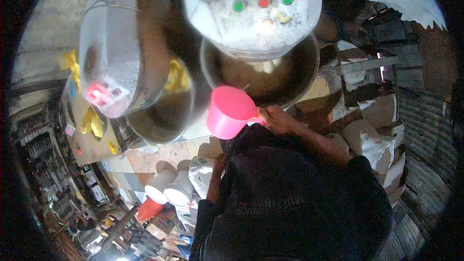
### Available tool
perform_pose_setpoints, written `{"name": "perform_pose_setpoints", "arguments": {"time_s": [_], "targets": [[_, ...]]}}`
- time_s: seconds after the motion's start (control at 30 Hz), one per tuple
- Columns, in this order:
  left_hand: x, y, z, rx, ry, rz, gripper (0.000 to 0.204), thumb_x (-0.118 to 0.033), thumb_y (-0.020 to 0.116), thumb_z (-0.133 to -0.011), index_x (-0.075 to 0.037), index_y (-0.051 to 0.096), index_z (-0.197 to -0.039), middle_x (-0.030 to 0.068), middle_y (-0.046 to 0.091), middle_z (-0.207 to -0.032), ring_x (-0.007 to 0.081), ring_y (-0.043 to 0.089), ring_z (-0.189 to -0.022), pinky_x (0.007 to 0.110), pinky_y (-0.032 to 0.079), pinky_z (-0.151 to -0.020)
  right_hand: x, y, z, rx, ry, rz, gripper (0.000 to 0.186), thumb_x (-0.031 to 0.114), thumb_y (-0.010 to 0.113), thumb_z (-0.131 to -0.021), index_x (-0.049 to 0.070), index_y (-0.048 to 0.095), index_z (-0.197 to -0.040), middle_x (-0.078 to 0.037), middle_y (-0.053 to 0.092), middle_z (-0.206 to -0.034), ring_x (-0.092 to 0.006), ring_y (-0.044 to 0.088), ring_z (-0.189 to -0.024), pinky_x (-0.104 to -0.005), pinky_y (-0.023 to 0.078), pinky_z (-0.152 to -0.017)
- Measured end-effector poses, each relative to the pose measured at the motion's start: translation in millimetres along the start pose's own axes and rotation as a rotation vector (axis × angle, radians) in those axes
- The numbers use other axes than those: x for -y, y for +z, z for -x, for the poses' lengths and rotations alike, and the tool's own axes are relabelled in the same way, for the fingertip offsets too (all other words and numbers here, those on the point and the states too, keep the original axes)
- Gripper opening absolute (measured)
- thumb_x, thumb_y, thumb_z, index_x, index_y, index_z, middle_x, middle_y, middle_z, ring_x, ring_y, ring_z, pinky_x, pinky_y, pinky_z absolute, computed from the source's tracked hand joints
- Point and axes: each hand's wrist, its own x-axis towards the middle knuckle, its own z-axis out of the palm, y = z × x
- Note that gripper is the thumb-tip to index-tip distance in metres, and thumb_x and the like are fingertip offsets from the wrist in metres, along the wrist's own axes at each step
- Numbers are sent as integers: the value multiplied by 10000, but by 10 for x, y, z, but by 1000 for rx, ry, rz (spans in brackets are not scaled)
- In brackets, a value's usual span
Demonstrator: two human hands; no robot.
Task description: Preparing and filling dough buns and checking industrial mixers in a bakery.
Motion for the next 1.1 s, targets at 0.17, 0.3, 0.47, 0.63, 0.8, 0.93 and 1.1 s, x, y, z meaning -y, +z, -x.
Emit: {"name": "perform_pose_setpoints", "arguments": {"time_s": [0.17, 0.3, 0.47, 0.63, 0.8, 0.93, 1.1], "targets": [[426, -211, -205, -140, 886, -1350, 254, -212, 566, -862, -81, 604, -1076, 148, 628, -986, 329, 610, -900, 491, 496, -742, -287, 151, -165, -37, -169, 33, 483, 372, 283, -989, -4, 586, -984, -153, 575, -701, -255, 554, -670, -403, 456, -685], [443, -156, -192, -233, 941, -1401, 267, -247, 568, -867, -77, 603, -1069, 153, 629, -990, 348, 609, -904, 532, 479, -766, -11, 66, -77, -32, -86, 163, 469, 346, 271, -982, 12, 588, -1072, -173, 597, -738, -291, 573, -705, -416, 458, -714], [308, -106, -73, -197, 438, -896, 289, -288, 561, -892, -71, 605, -1078, 148, 628, -972, 376, 607, -886, 518, 481, -734, -104, 91, -96, -44, -182, 77, 476, 362, 270, -987, 9, 586, -1025, -175, 594, -731, -288, 568, -704, -414, 458, -712], [165, -98, -52, -226, 665, -1002, 317, -337, 562, -913, -52, 628, -1034, 147, 653, -835, 376, 624, -762, 464, 483, -651, -28, 29, -70, -1, -154, 34, 499, 386, 267, -989, 5, 588, -999, -167, 595, -734, -270, 558, -694, -413, 454, -704], [-19, 59, 35, -92, 379, -482, 292, -308, 554, -916, -45, 638, -1014, 139, 668, -757, 352, 636, -718, 421, 485, -611, -5, 41, -62, -32, -65, 133, 511, 389, 245, -996, 16, 594, -1010, -162, 599, -741, -270, 559, -702, -407, 450, -700], [-174, -7, 146, -170, 426, -806, 281, -298, 565, -894, -44, 660, -969, 156, 673, -803, 341, 650, -778, 424, 504, -652, -64, 32, -100, 25, -75, 56, 503, 374, 237, -997, 22, 591, -1057, -163, 600, -744, -272, 557, -701, -405, 451, -706], [-330, 110, 189, -238, 215, -696, 338, -358, 591, -861, -49, 683, -963, 189, 681, -885, 347, 659, -875, 441, 514, -721, -158, 57, -109, -35, -235, 43, 478, 348, 233, -1001, 46, 570, -1155, -170, 604, -756, -270, 559, -706, -403, 453, -714]]}}
